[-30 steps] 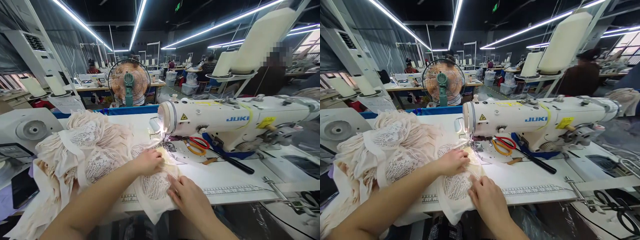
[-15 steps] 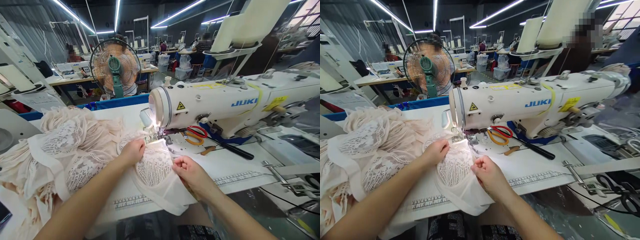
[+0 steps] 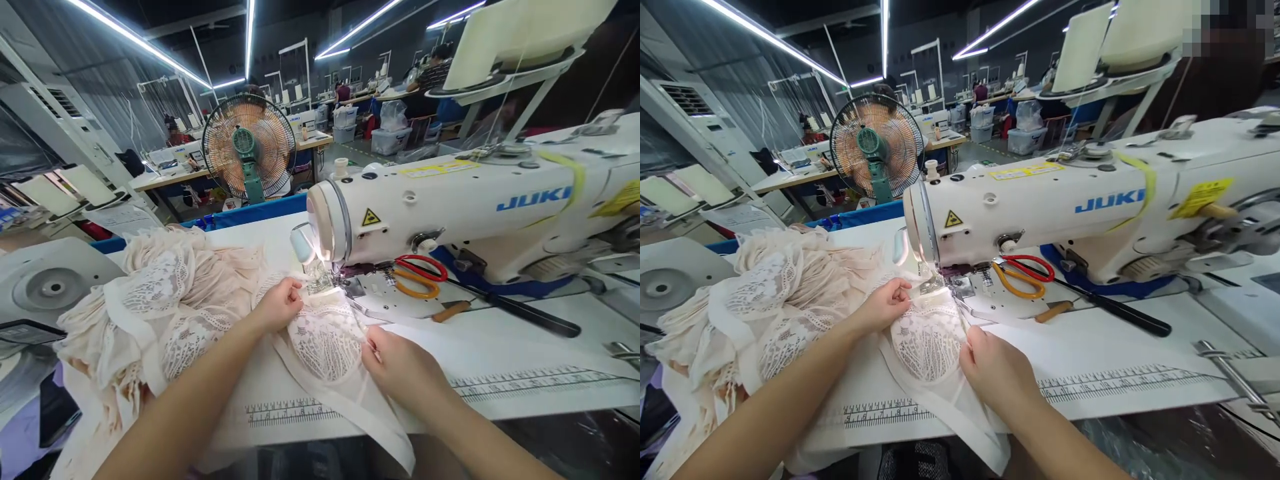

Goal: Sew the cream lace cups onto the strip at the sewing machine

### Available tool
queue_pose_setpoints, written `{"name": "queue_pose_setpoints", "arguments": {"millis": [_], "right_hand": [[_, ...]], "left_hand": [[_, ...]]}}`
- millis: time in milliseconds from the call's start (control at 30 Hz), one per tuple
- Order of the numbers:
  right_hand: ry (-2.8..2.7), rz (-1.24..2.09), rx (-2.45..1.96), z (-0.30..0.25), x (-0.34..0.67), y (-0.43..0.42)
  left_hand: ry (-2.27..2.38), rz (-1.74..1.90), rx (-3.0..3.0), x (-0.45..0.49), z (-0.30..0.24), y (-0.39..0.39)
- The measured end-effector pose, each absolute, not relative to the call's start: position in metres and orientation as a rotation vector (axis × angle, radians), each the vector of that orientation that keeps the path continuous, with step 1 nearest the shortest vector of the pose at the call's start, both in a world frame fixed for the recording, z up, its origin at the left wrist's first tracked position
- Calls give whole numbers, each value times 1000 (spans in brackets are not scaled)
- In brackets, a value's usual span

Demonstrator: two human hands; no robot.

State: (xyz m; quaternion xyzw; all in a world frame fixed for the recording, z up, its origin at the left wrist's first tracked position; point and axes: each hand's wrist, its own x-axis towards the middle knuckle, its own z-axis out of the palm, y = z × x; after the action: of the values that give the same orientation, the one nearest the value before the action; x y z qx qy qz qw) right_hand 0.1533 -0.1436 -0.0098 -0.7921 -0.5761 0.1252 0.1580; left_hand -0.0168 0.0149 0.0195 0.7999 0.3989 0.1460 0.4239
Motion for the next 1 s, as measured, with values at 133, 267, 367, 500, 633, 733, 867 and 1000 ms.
{"name": "queue_pose_setpoints", "arguments": {"millis": [133, 267, 367, 500, 633, 733, 867, 1000], "right_hand": [[-1714, 323, -2287, -14, 151, -142], [-1754, 311, -2289, -17, 152, -140], [-1792, 286, -2279, -19, 154, -140], [-1736, 34, -2137, -11, 158, -139], [-1759, -29, -1902, 4, 150, -120], [-1831, 116, -1905, 10, 136, -96], [-1836, 191, -1891, 11, 124, -77], [-1720, 199, -1824, 17, 135, -107]], "left_hand": [[1011, 372, 1752, -16, 26, 12], [1012, 365, 1536, -15, 29, 13], [950, 378, 1452, -15, 29, 16], [873, 401, 1359, -15, 26, 17], [817, 403, 1324, -14, 25, 13], [774, 397, 1330, -14, 25, 12], [759, 396, 1354, -15, 24, 12], [747, 395, 1449, -18, 18, 13]]}}
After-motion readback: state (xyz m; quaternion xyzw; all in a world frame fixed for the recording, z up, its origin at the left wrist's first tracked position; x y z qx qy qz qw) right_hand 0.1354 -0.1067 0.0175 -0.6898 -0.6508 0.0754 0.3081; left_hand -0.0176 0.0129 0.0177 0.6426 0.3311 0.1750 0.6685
